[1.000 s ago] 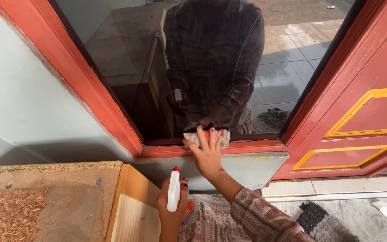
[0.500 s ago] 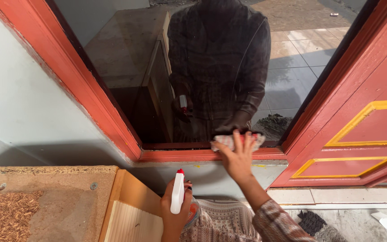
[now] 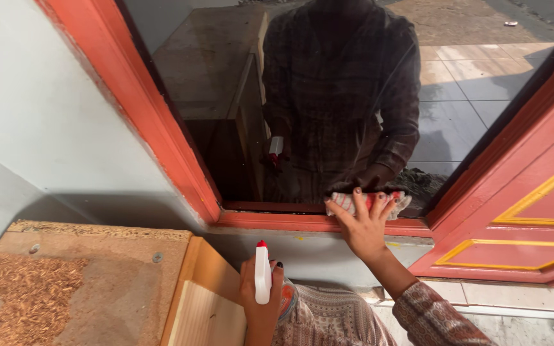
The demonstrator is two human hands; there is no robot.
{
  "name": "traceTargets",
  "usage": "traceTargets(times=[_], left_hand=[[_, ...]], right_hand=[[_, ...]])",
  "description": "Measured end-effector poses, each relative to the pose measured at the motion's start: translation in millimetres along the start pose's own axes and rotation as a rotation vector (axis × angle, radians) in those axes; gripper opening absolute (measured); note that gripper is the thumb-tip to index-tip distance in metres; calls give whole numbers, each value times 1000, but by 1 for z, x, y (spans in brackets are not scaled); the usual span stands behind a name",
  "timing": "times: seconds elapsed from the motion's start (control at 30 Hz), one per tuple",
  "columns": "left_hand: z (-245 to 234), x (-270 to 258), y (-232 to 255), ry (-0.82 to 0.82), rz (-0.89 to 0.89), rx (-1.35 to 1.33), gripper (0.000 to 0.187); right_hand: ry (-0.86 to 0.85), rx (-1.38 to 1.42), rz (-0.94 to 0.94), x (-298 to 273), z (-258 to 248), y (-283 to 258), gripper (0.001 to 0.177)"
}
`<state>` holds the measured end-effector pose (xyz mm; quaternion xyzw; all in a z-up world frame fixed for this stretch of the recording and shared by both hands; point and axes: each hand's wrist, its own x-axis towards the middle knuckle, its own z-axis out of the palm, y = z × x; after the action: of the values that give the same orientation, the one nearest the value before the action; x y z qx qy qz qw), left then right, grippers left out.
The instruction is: The person sprays a glass door with a cleaning solution and wipes it with a cloth. They clean the large glass panel and then move to clean the smaller oval glass inset on the adjacent door.
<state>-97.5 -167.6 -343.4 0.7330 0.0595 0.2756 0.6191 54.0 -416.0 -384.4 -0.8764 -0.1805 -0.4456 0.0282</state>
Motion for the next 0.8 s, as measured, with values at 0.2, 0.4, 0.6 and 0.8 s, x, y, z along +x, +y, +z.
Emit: traceTargets(times=[0.2,0.4,0.6,0.8], left_hand=[[-5,-1,8,99,115,55,55],[-9,0,6,160,261,184,59],[-6,-5,0,265,-212,-182,58],[-10,-12,0,332,141,-28,57]], right_hand=[[14,13,-104,17,22,-34,59],[77,15,-297,54,16,-80,42],[63,29,-461,101,-12,-124,37],[1,21,-591,124,-12,-155,37]])
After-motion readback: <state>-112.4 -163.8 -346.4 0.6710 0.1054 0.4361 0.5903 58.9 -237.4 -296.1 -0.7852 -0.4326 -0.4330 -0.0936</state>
